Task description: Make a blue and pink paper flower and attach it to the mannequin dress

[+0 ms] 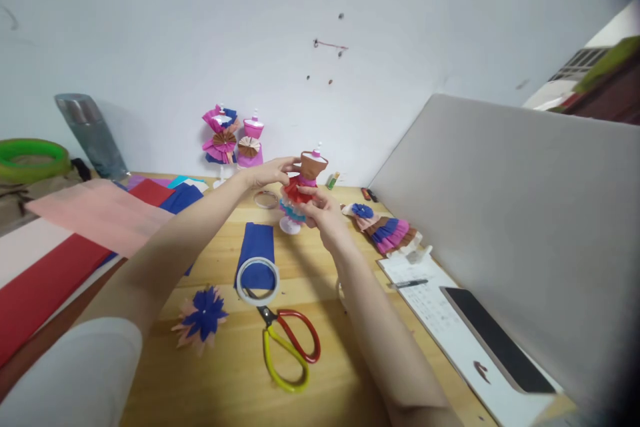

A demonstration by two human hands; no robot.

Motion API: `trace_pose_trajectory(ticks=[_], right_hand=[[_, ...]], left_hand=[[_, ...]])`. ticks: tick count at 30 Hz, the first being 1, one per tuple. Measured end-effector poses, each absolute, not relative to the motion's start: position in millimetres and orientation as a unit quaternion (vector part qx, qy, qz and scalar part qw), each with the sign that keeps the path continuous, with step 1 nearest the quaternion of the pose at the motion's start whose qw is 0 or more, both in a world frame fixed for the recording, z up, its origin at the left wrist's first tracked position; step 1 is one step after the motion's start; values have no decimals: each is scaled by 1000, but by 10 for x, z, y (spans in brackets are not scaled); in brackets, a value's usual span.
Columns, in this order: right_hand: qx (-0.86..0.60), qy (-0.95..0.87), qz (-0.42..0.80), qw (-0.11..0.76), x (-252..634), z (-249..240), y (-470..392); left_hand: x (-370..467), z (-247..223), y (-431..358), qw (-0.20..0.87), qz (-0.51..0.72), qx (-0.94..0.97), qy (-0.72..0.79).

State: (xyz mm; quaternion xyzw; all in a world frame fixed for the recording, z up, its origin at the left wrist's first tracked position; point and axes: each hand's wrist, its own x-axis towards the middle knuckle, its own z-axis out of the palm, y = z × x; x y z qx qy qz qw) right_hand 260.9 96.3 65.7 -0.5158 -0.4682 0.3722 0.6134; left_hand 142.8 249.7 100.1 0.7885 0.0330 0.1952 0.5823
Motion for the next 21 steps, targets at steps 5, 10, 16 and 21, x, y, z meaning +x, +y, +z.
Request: trace_pose_trajectory(ticks=[5,10,16,21], right_hand=[[-491,-470,384,625,2590,618,988],[-503,-484,343,628,2636,572,1037],[-518,-472,304,646,2745,469,1115],[-514,-486,295,642,2727,482,1100]], left_hand=[[1437,964,2493,585,195,786,41],[1439,946,2437,533,202,821,46],[1465,940,2363,461,240,851,76],[1465,948,2298,440,233,862,100]])
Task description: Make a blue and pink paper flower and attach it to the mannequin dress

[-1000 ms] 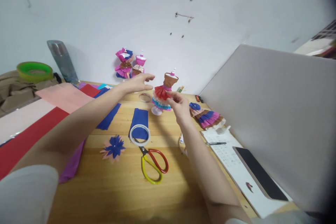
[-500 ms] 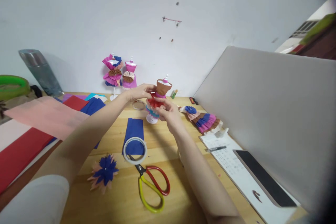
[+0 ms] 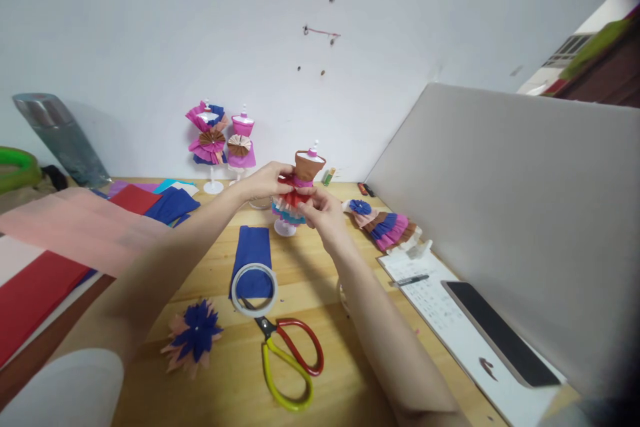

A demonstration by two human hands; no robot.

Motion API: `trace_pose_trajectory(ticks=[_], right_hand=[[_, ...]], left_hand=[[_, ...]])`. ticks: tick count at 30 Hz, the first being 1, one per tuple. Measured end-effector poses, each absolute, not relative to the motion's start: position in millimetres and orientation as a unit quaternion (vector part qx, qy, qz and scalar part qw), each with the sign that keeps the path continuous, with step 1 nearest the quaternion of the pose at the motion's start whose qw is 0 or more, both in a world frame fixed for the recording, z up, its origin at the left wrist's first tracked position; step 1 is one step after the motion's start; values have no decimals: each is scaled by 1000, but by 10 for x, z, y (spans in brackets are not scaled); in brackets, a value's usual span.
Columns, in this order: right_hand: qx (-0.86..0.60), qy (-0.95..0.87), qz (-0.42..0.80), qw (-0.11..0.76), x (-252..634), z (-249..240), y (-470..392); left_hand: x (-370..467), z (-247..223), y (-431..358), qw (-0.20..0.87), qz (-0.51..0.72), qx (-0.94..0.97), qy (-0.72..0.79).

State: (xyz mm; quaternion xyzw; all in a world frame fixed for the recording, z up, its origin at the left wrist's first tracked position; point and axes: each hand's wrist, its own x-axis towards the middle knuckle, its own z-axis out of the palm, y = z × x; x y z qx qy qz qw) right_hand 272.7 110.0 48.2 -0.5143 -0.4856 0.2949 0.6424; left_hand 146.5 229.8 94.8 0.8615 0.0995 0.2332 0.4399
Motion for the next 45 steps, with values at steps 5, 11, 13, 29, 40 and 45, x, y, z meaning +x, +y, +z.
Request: trace_pose_trajectory(ticks=[5,11,13,29,40,45], right_hand=[[-512,-484,296,645,2699,515,1094],[-532,-482,276,639,2721,492,1129],[-537,-479,273,639,2715,502,1120],[-525,-451,324,645,2586,665,983],[-508,-409,370,662,2579,704,951],[-537,-425,346,641,2552,765,909]], left_hand=[[1475,919,2259,381,265,878,120],[1468,915,2233,337,281,887,142],[1467,921,2232,338,282,887,139],[1466,957,2303,403,255,869,129],[1550,918,2228,380,315,852,177],[1578,904,2204,374,324,849,186]])
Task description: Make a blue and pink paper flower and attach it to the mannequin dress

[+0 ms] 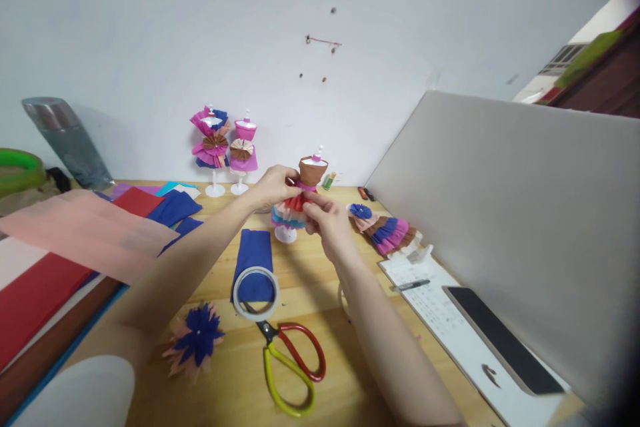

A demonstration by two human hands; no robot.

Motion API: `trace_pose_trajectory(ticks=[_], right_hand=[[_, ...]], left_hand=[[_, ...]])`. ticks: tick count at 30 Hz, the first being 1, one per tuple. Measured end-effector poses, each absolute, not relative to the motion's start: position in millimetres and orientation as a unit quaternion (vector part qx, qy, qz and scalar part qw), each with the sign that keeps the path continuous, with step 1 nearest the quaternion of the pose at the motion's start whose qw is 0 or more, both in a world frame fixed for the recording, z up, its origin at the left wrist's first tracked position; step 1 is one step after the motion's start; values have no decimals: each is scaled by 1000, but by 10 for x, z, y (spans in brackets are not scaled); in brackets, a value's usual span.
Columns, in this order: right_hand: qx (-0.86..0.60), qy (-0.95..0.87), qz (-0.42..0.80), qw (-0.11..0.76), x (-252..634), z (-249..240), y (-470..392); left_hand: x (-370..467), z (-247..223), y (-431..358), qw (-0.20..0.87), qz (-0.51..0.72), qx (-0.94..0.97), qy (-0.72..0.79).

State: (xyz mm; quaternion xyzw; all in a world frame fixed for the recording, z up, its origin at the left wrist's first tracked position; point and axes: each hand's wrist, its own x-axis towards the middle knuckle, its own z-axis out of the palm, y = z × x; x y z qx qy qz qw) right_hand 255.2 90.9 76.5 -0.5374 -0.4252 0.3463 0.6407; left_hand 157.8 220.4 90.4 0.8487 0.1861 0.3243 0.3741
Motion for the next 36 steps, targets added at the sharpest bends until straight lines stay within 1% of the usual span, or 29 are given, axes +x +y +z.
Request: trace_pose_trajectory(ticks=[2,4,9,10,12,14,17,20,26,30,32,34,36], right_hand=[[-564,-454,315,613,2542,758,904],[-599,-495,256,575,2534,733,896],[-685,-566,-19,460,2561,671,854],[-693,-564,-51,445,2579,668,850],[-700,-557,-74,442,2623,673,857],[-693,-549,-67,463,2664,685,892],[-680,-530,-24,507,2695,693,986],[-679,-518,12,520,2688,684,1084],[-687,-502,4,525,2693,647,1180],[-676,-479,2,560,2776,584,1268],[-652,-465,49,598,2821,546,1331],[-620,-449,120,632,2854,515,1384],[-596,-442,173,648,2869,494,1409]], left_hand=[[1586,903,2191,377,323,848,185],[1592,904,2183,380,323,847,185],[1567,920,2202,383,333,841,188],[1554,922,2211,385,334,840,187],[1525,924,2225,393,332,838,183],[1498,921,2231,401,328,836,178],[1476,911,2228,411,326,834,172],[1475,901,2226,420,326,830,166],[1480,908,2215,410,326,835,168],[1485,903,2227,407,330,835,167],[1488,887,2251,411,331,834,162],[1488,868,2280,418,333,831,156],[1486,851,2305,431,333,825,152]])
